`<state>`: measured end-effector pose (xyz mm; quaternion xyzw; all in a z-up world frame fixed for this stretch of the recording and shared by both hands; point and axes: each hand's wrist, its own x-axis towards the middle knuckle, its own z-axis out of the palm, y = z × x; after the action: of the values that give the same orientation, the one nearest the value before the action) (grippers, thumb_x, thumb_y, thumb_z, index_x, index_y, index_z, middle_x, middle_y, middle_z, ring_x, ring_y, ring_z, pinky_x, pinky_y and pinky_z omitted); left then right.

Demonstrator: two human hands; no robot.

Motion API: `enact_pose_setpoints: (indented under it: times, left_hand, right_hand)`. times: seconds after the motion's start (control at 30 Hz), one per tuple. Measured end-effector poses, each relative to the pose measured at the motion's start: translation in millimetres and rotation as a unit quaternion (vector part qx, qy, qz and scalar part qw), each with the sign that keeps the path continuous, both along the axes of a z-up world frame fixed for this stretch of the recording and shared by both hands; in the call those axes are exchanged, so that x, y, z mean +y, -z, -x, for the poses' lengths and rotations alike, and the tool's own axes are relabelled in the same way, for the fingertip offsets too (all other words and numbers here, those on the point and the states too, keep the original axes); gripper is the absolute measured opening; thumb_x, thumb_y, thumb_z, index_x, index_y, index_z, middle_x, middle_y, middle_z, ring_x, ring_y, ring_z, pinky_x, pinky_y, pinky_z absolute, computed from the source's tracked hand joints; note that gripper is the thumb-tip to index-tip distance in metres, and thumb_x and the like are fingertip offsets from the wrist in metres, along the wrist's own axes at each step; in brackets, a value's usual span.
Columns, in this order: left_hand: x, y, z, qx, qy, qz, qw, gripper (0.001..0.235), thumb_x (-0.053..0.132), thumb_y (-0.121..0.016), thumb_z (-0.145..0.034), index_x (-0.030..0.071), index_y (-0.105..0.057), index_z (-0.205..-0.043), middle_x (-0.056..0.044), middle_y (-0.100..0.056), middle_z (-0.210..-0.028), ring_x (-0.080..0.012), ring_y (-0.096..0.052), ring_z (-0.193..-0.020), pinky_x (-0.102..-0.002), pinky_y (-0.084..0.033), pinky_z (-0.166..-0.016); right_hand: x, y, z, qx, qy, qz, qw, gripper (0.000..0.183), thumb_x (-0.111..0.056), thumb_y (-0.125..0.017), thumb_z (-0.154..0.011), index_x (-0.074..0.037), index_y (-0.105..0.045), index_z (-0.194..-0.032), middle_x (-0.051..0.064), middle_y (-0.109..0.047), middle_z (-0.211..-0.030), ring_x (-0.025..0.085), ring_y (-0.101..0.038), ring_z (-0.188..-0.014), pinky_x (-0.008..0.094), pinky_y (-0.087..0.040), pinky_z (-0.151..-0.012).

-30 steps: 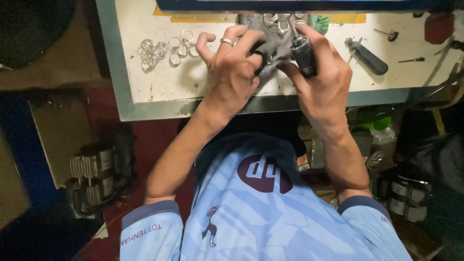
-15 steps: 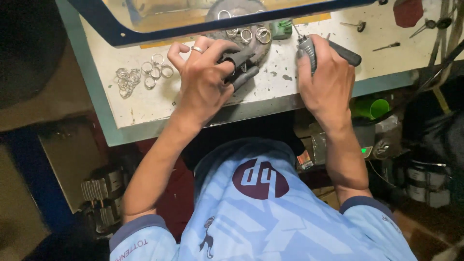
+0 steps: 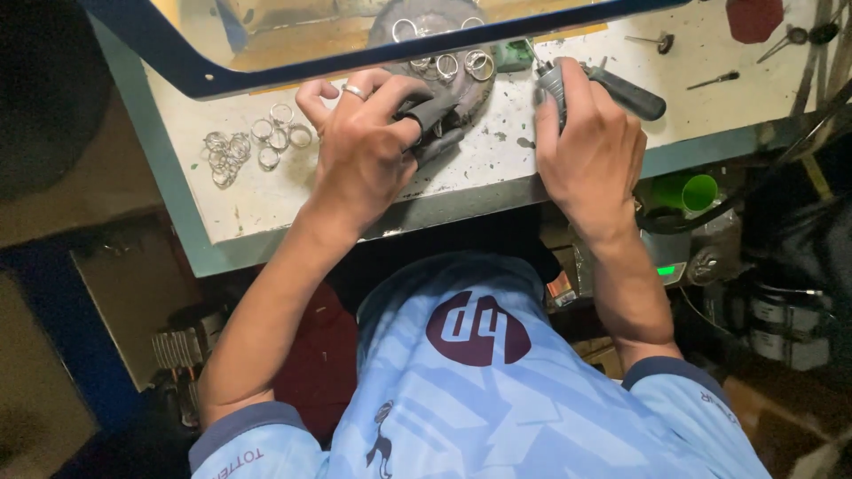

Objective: The person uses a rotary polishing tool to smooth and finish multiple metal rings. They hold each ring with pliers in the left hand and apply the rotating tool with the right hand, working on several rings sequentially on a workbench.

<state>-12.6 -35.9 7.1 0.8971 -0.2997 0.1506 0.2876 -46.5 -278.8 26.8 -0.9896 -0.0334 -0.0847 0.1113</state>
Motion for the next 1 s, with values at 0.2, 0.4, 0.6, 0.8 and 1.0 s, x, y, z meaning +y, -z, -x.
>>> enact_pose_setpoints:
  times: [0.2, 0.4, 0.6, 0.8, 1.0]
  left_hand:
    - [0.8, 2.7, -3.0, -0.009, 0.004, -0.005, 1.000, 0.039, 0.031, -0.102, -0.079, 0.015, -0.070, -0.061, 0.001, -0.076, -0.113, -0.0291, -0.063, -0.106, -0.049, -0.028, -0.089]
    - [2.5, 2.4, -3.7, -0.007, 0.011, -0.016, 1.000, 0.031, 0.014, -0.102, -0.067, 0.015, -0.072, -0.062, 0.001, -0.074, -0.114, -0.0292, -0.063, -0.106, -0.047, -0.027, -0.087]
    - [4.5, -0.9, -8.1, -0.027, 0.023, -0.031, 0.999, 0.028, 0.019, -0.104, -0.070, 0.016, -0.076, -0.069, 0.000, -0.073, -0.112, -0.0287, -0.063, -0.103, -0.046, -0.029, -0.080]
    - [13.4, -3.5, -15.2, 0.008, 0.065, -0.035, 0.997, 0.020, 0.012, -0.100, -0.075, 0.014, -0.085, -0.087, 0.000, -0.071, -0.114, -0.0322, -0.063, -0.100, -0.048, -0.031, -0.075]
    - [18.3, -4.1, -24.5, 0.010, 0.119, -0.061, 0.991, 0.020, 0.011, -0.099, -0.076, 0.008, -0.082, -0.085, -0.004, -0.070, -0.120, -0.0316, -0.063, -0.085, -0.041, -0.033, -0.064]
  right_hand:
    - [1.8, -1.5, 0.2, 0.006, 0.005, 0.007, 1.000, 0.024, -0.009, -0.066, -0.105, 0.002, -0.064, -0.126, 0.012, -0.067, -0.077, 0.026, -0.059, -0.054, 0.040, -0.045, -0.043]
    - [2.4, -1.4, 1.9, -0.002, 0.001, 0.020, 1.000, 0.019, -0.010, -0.067, -0.106, 0.001, -0.064, -0.122, 0.010, -0.064, -0.075, 0.024, -0.057, -0.052, 0.038, -0.042, -0.042]
    - [-3.2, -0.2, 0.9, 0.002, -0.014, 0.022, 1.000, 0.017, -0.009, -0.066, -0.109, 0.001, -0.063, -0.122, 0.010, -0.065, -0.077, 0.023, -0.057, -0.054, 0.036, -0.043, -0.043]
    - [-26.9, 6.9, 11.6, -0.074, -0.089, -0.007, 0.993, 0.024, -0.018, -0.054, -0.118, 0.000, -0.064, -0.131, 0.012, -0.066, -0.088, 0.026, -0.059, -0.068, 0.038, -0.047, -0.057]
    - [-26.0, 18.8, 19.2, -0.032, -0.215, 0.048, 0.975, 0.030, -0.033, -0.066, -0.116, -0.009, -0.067, -0.134, 0.000, -0.057, -0.068, 0.012, -0.041, -0.044, 0.027, -0.037, -0.037]
